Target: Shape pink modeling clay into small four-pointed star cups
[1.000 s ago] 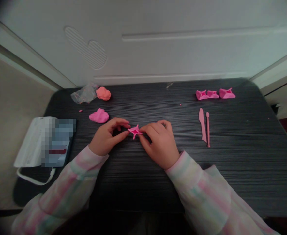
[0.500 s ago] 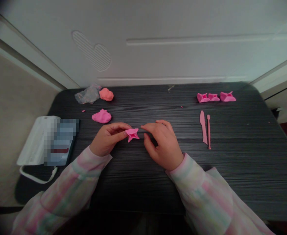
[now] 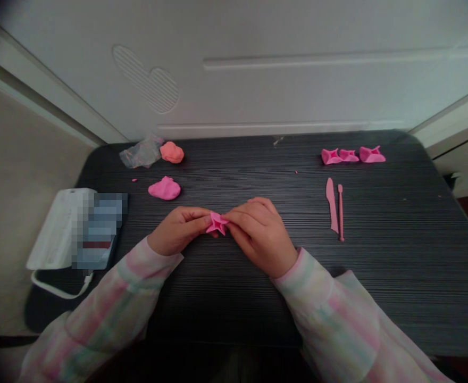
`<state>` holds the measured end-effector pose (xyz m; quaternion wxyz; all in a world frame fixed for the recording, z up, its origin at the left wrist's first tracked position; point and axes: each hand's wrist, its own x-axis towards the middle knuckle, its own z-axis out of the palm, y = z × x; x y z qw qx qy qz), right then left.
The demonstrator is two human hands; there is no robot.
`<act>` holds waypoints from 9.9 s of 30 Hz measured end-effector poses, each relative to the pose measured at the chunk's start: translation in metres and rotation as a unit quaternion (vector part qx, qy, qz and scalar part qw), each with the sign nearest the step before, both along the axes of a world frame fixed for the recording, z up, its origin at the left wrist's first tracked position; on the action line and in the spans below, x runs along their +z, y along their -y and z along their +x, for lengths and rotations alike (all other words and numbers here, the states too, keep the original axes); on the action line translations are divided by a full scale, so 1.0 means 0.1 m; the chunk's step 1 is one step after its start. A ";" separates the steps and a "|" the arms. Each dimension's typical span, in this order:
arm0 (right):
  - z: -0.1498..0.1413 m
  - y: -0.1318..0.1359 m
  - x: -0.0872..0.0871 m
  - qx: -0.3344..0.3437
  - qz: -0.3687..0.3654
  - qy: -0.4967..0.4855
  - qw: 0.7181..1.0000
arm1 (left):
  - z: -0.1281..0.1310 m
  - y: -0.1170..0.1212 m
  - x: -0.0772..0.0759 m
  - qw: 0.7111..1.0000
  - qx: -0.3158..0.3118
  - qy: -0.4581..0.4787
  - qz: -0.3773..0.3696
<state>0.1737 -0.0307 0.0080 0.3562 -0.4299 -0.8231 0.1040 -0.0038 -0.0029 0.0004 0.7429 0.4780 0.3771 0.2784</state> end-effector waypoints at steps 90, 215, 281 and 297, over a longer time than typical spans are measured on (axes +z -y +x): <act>-0.07 0.03 0.02 -0.054 -0.171 -0.123 0.976 | 0.04 0.03 0.03 0.977 0.122 -0.039 0.169; -0.05 0.00 0.01 -0.027 -0.184 -0.076 0.980 | 0.04 0.04 0.00 0.967 0.122 -0.074 0.209; -0.02 -0.03 -0.09 -0.079 -0.132 0.083 0.985 | -0.02 -0.04 -0.09 0.788 0.028 -0.321 0.525; 0.00 -0.04 -0.06 -0.087 -0.067 0.068 0.992 | -0.01 -0.02 -0.04 0.819 0.070 -0.292 0.489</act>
